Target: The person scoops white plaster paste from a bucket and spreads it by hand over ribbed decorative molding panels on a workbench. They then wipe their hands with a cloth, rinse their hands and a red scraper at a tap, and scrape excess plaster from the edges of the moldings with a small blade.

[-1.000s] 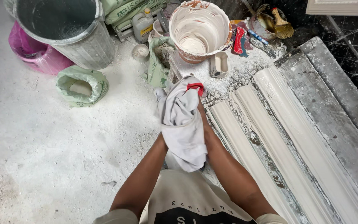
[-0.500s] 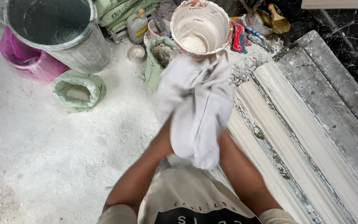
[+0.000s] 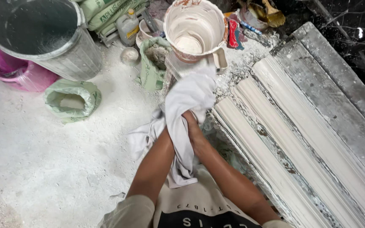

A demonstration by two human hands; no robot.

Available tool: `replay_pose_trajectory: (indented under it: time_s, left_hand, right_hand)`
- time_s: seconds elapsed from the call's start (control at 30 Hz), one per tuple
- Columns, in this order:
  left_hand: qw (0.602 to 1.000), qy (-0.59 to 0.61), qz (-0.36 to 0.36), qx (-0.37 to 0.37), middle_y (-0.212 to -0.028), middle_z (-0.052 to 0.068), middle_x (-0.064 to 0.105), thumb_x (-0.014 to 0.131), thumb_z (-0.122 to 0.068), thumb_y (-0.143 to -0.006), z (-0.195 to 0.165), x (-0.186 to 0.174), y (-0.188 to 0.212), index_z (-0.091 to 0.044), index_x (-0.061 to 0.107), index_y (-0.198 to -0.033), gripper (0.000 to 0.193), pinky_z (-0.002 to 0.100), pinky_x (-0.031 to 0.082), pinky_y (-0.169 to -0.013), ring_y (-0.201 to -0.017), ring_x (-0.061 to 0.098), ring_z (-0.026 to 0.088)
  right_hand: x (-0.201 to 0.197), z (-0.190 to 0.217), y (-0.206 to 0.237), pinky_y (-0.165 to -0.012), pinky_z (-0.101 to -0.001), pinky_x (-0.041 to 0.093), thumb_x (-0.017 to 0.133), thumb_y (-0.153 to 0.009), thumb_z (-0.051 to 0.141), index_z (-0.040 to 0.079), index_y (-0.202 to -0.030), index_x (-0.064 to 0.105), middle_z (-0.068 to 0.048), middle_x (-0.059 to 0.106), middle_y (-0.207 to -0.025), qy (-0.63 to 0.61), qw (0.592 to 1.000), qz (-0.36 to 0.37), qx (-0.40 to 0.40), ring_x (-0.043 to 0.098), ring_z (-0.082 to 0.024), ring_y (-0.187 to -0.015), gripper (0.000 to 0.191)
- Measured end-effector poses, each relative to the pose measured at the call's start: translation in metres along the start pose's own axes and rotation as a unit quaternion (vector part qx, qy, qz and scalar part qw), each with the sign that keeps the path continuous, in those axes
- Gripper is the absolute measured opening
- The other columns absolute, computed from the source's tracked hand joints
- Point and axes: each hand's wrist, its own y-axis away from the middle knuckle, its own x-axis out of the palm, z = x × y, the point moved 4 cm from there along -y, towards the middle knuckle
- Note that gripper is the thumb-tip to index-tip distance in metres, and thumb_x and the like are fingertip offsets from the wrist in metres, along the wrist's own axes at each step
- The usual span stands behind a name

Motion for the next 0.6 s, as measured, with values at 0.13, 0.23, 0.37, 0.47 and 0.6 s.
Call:
replay_pose_trajectory:
  time_s: [0.13, 0.23, 0.37, 0.47, 0.6]
  left_hand:
    - [1.0, -0.012, -0.01, -0.02, -0.152, 0.011, 0.058, 0.074, -0.031, -0.085, 0.014, -0.007, 0.009, -0.012, 0.053, -0.148, 0.07, 0.034, 0.041, -0.115, -0.14, 0.054, 0.024]
    - [0.998, -0.024, 0.002, -0.05, -0.152, 0.011, 0.058, 0.074, -0.031, -0.085, 0.02, -0.019, 0.023, -0.011, 0.053, -0.148, 0.069, 0.034, 0.041, -0.115, -0.14, 0.054, 0.024]
    - [0.995, -0.038, 0.03, -0.091, -0.152, 0.011, 0.058, 0.074, -0.031, -0.085, 0.032, -0.027, 0.036, -0.011, 0.053, -0.148, 0.069, 0.034, 0.041, -0.115, -0.14, 0.054, 0.024]
    - [0.993, -0.05, 0.045, -0.1, -0.153, 0.011, 0.058, 0.074, -0.03, -0.085, 0.041, -0.025, 0.039, -0.011, 0.053, -0.148, 0.069, 0.034, 0.041, -0.115, -0.14, 0.054, 0.024]
    - [0.985, -0.08, 0.081, -0.128, -0.153, 0.011, 0.058, 0.074, -0.03, -0.086, 0.04, -0.028, 0.051, -0.011, 0.054, -0.148, 0.069, 0.034, 0.041, -0.115, -0.14, 0.054, 0.024]
  right_hand:
    - [-0.011, 0.005, -0.001, -0.098, -0.0382, 0.054, 0.074, -0.079, 0.054, 0.007, -0.134, 0.062, -0.01, 0.07, -0.125, -0.084, 0.996, -0.006, 0.005, 0.068, -0.024, -0.11, 0.074]
    - [-0.017, 0.022, -0.01, -0.095, -0.0391, 0.057, 0.068, -0.086, 0.057, 0.004, -0.135, 0.06, -0.013, 0.07, -0.124, -0.117, 0.992, 0.051, 0.011, 0.07, -0.025, -0.108, 0.072]
    - [-0.026, 0.056, -0.031, -0.097, -0.0363, 0.058, 0.063, -0.101, 0.043, 0.002, -0.139, 0.056, -0.014, 0.068, -0.127, -0.088, 0.989, 0.092, -0.07, 0.069, -0.024, -0.11, 0.055]
    - [-0.029, 0.066, -0.04, -0.096, -0.0354, 0.058, 0.057, -0.102, 0.039, 0.003, -0.138, 0.058, -0.012, 0.069, -0.126, -0.079, 0.992, 0.057, -0.075, 0.07, -0.022, -0.109, 0.051]
    - [-0.026, 0.081, -0.039, -0.101, -0.0347, 0.051, 0.059, -0.105, 0.033, 0.003, -0.142, 0.054, -0.01, 0.063, -0.133, 0.043, 0.983, 0.004, -0.178, 0.062, -0.021, -0.118, 0.049]
